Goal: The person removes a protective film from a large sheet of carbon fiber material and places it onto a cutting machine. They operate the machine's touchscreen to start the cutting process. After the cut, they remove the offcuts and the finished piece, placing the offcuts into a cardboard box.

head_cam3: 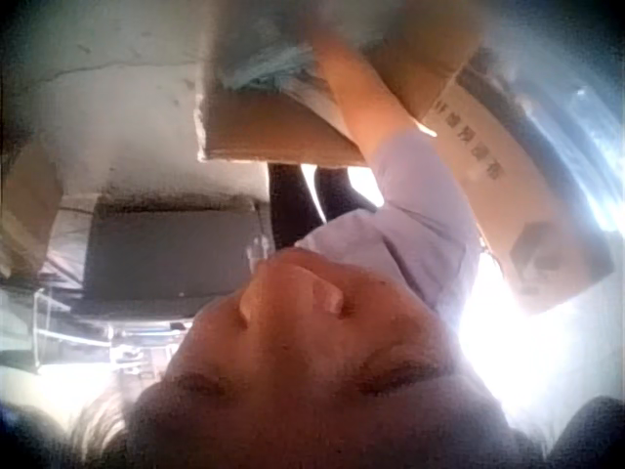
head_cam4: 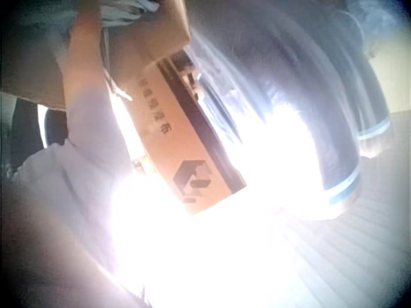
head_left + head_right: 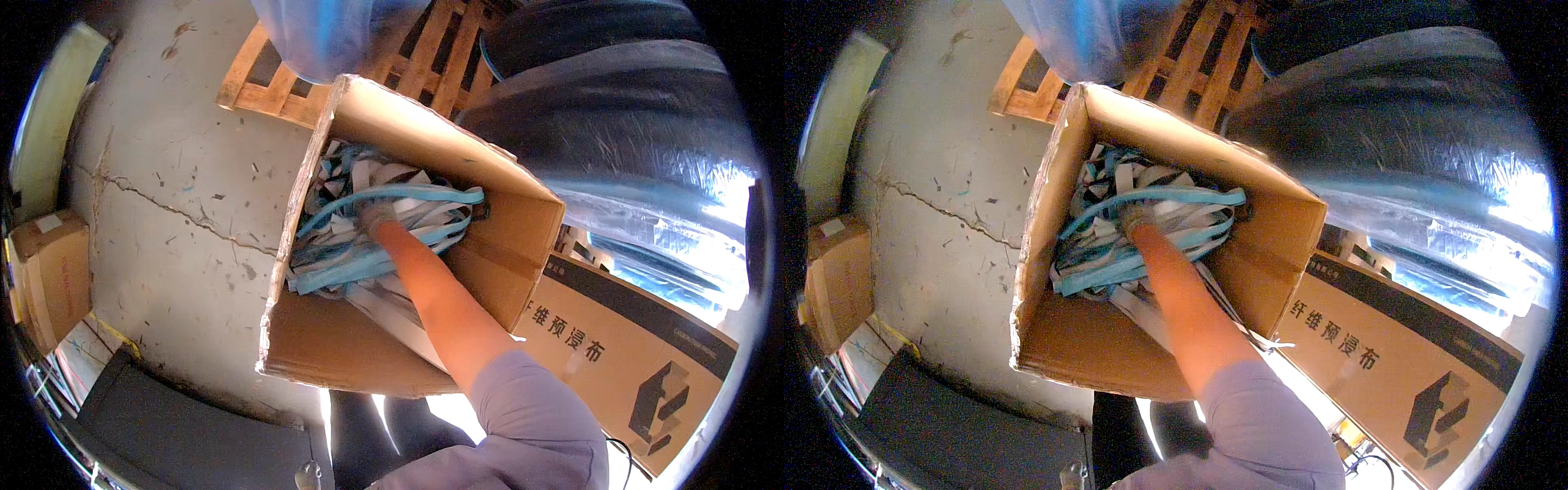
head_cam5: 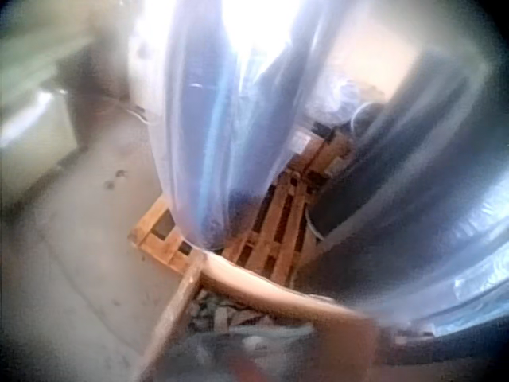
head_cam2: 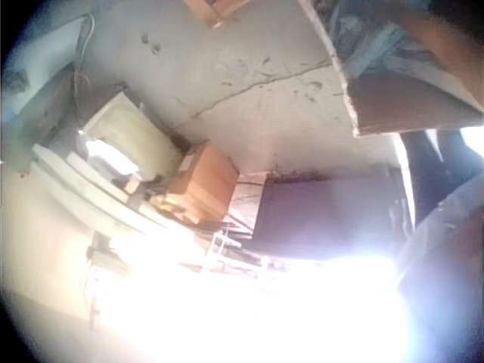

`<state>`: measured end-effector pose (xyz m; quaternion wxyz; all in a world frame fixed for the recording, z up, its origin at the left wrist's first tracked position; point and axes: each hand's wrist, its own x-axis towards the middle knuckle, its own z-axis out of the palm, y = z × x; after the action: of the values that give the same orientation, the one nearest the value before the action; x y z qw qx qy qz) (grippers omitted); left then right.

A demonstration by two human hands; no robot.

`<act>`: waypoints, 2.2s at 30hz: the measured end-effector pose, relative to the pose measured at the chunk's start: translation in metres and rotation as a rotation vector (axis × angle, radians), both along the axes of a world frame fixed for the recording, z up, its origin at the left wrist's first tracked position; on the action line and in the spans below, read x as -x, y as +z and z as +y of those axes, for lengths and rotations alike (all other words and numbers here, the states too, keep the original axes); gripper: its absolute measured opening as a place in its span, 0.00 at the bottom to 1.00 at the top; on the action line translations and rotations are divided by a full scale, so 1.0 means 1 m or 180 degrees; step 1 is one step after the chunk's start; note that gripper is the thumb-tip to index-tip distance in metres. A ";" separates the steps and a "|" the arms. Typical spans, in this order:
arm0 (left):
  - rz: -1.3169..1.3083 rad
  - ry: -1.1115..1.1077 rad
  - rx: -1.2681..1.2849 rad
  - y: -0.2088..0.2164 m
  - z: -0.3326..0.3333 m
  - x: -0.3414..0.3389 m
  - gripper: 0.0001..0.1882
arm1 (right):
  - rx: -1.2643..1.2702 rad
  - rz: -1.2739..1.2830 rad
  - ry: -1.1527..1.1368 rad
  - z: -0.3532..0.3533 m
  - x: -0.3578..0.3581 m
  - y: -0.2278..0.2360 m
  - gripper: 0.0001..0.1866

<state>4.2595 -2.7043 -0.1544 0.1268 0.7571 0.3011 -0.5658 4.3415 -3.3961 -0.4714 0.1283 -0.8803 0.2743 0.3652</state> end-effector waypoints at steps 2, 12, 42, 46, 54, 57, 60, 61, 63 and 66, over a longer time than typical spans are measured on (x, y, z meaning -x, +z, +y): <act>-0.0092 0.0245 -0.0114 0.008 0.004 0.026 0.13 | -0.0703 0.0906 -0.0004 -0.006 -0.058 0.052 0.23; -0.0128 0.0387 -0.0011 -0.007 0.000 -0.001 0.10 | -0.0127 -0.1133 -0.1074 0.063 0.044 0.066 0.13; 0.0084 -0.4747 0.1252 -0.027 0.092 -0.002 0.15 | -0.0305 0.0088 -0.1197 -0.005 0.026 0.134 0.23; 0.0172 -0.4476 0.1150 -0.046 0.089 -0.015 0.16 | 0.0642 -0.0785 -0.0562 0.028 0.082 0.085 0.23; 0.0228 -0.1357 0.0387 -0.029 0.025 -0.031 0.16 | 0.0962 -0.0891 -0.1551 -0.072 0.032 0.047 0.32; 0.0236 -0.1252 0.0290 -0.028 0.016 -0.025 0.17 | 0.0332 -0.0276 -0.1566 -0.079 0.015 0.031 0.33; 0.0264 -0.1229 0.0244 -0.032 0.006 -0.030 0.18 | 0.0178 -0.0040 -0.1569 -0.105 0.013 -0.010 0.32; 0.0271 -0.1251 0.0237 -0.034 0.004 -0.034 0.18 | 0.0265 -0.0026 -0.1581 -0.113 0.014 -0.022 0.32; 0.0290 -0.1270 0.0215 -0.034 0.000 -0.040 0.19 | 0.0215 0.0100 -0.1637 -0.116 0.024 -0.045 0.31; 0.0284 -0.1202 0.0183 -0.031 -0.004 -0.040 0.20 | -0.0383 0.0643 -0.1582 -0.064 0.052 -0.060 0.30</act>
<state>4.2998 -2.7081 -0.1849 0.0264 0.7703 0.1427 -0.6209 4.2893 -3.4599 -0.5316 0.2381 -0.7359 0.4711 0.4241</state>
